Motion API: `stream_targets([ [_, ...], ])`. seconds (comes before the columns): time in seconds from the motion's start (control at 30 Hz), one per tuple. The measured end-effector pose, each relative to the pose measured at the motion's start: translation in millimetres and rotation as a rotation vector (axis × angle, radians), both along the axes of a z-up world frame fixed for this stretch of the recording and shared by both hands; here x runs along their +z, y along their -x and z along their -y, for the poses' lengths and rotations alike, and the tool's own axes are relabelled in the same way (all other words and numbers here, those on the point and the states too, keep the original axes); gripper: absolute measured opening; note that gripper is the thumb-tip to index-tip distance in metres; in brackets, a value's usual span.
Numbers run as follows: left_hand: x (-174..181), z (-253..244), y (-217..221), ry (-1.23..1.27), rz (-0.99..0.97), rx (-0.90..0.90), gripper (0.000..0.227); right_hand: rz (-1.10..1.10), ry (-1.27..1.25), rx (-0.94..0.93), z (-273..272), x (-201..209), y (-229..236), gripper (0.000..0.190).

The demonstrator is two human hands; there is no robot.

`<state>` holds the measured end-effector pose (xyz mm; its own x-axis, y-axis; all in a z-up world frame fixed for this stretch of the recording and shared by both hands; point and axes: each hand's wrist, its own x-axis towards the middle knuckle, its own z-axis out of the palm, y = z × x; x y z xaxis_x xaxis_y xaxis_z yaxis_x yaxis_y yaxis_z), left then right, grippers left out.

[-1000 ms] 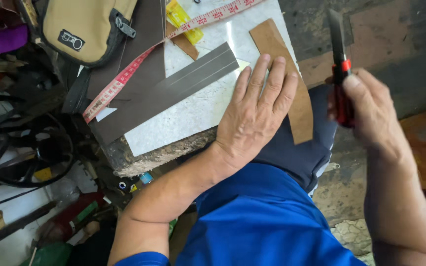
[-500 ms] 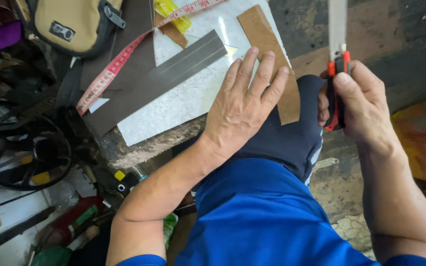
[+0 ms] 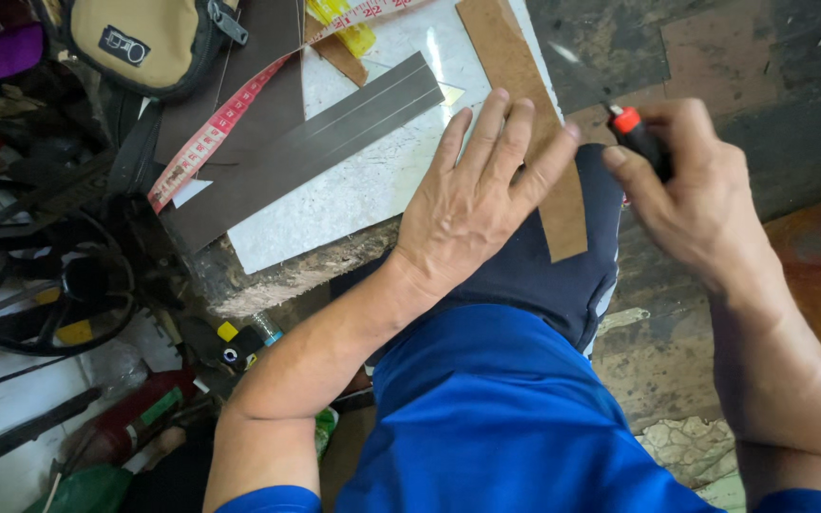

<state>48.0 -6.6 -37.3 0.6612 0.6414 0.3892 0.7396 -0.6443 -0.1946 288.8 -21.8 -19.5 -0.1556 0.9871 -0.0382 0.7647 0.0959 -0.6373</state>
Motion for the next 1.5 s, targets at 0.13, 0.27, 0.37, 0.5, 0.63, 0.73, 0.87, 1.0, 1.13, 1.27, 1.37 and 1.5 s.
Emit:
stream_targets([
  [0.13, 0.2, -1.5, 1.0, 0.005, 0.037, -0.067, 0.033, 0.367, -0.226, 0.133, -3.2, -20.2, -6.7, 0.043],
  [0.27, 0.3, -2.6, -0.3, -0.078, 0.029, -0.091, 0.032, 0.652, -0.393, 0.133, -3.1, -25.5, -11.2, 0.052],
  [0.37, -0.1, -3.1, -0.3, -0.102, 0.044, -0.099, 0.031, 0.754, -0.420, 0.126, 1.2, -20.5, -12.8, 0.052],
  [0.5, -5.5, -2.4, 0.1, -0.126, -0.004, -0.109, 0.034, 0.789, -0.397, 0.118, 7.4, -18.4, -16.4, 0.056],
  [0.63, -1.4, -4.3, -0.1, -0.121, 0.023, -0.138, 0.031, 0.787, -0.363, 0.102, 6.7, -16.6, -12.6, 0.061],
  [0.73, -0.5, -5.9, -2.3, -0.098, 0.090, -0.146, 0.026, 0.792, -0.335, 0.105, 4.5, -15.2, -7.7, 0.060],
  [0.87, 0.7, -6.9, -1.9, -0.086, 0.083, -0.141, 0.027, 0.744, -0.340, 0.109, 2.1, -14.5, -2.4, 0.061],
  [1.0, 2.4, -7.1, -2.0, -0.075, 0.121, -0.142, 0.025, 0.795, -0.315, 0.114, 9.5, -10.7, -6.2, 0.065],
  [1.13, 1.4, -9.2, -4.2, -0.086, 0.141, -0.133, 0.027, 0.837, -0.328, 0.104, -0.1, -12.5, -1.3, 0.067],
  [1.27, 5.4, -8.8, -2.6, -0.053, 0.150, -0.151, 0.023, 0.799, -0.319, 0.101, 0.5, -9.2, 3.2, 0.063],
  [1.37, 8.0, -12.6, -2.1, -0.068, 0.143, -0.146, 0.024, 0.814, -0.308, 0.100, 2.1, -6.1, 1.5, 0.063],
  [1.5, 6.2, -11.6, -2.3, -0.043, 0.165, -0.165, 0.021, 0.794, -0.307, 0.096, -8.6, -8.2, 7.4, 0.057],
])
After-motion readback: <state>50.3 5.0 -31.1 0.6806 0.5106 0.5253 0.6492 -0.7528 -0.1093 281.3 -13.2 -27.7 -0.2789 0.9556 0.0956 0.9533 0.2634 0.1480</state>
